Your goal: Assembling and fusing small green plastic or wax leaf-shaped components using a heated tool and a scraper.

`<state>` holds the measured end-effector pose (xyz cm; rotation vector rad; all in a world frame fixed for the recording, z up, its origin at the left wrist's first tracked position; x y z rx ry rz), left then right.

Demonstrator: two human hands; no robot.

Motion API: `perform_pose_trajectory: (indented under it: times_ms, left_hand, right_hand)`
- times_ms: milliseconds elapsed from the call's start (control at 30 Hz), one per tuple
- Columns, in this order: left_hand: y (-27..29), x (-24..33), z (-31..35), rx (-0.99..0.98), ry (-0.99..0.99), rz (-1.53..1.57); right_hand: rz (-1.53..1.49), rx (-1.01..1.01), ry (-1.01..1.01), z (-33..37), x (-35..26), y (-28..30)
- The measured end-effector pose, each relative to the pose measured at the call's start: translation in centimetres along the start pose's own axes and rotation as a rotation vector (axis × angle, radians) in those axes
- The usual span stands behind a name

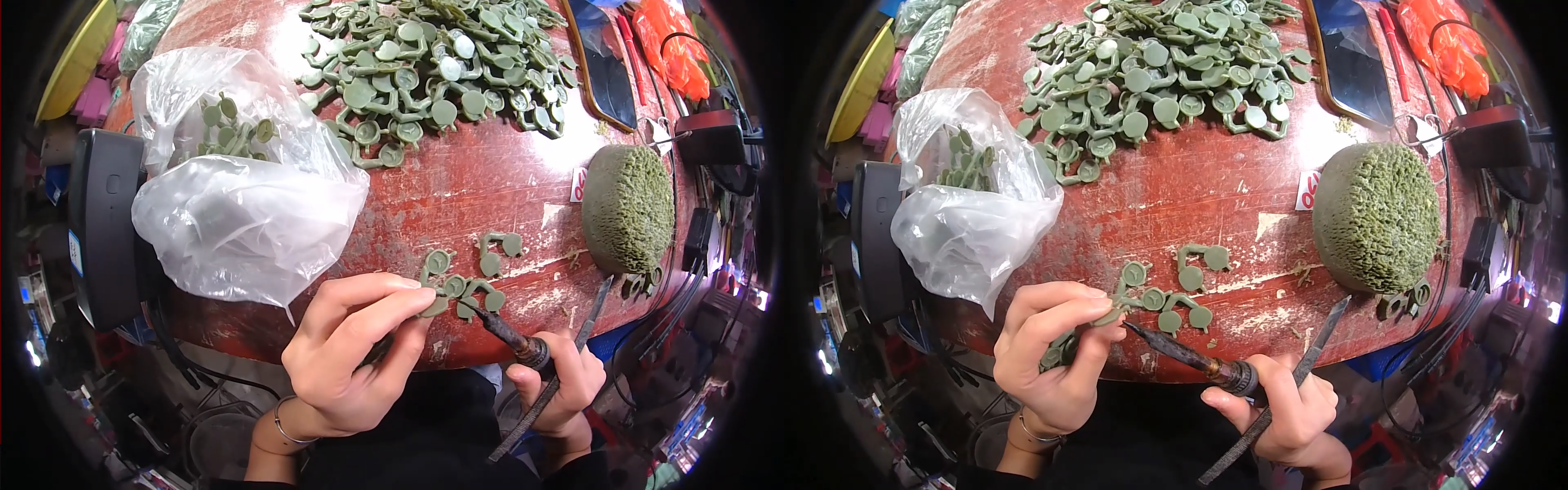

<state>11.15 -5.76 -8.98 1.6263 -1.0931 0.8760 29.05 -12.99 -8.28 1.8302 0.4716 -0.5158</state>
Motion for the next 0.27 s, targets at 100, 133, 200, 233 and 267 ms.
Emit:
perform_pose_trajectory:
  times_ms: [100,133,200,233,267]
  left_hand:
    - [0.04,-0.14,0.04,-0.005,0.000,-0.006]
    - [0.02,-0.15,0.04,-0.006,0.003,-0.006]
    - [0.04,-0.12,-0.02,-0.002,0.005,0.004]
    - [0.03,-0.19,-0.01,-0.005,0.013,0.004]
    - [0.05,-0.23,0.02,-0.008,0.020,0.003]
  right_hand:
    - [0.006,-0.015,-0.009,-0.01,0.01,-0.06]
    - [0.012,-0.020,-0.008,-0.05,-0.01,-0.08]
    - [0.019,-0.026,-0.007,-0.16,-0.10,-0.08]
    - [0.031,-0.040,-0.006,-0.21,-0.15,-0.12]
    - [0.043,-0.053,-0.004,-0.26,-0.20,-0.12]
Point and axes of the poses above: each hand's wrist, its own z-axis away from the middle knuckle, its own y-axis out of the back of the hand, x = y × z, the point moved 7 cm from there along -z, towards the middle knuckle, and after that the axes turned 14 degrees about x, right-handed, at the moved point
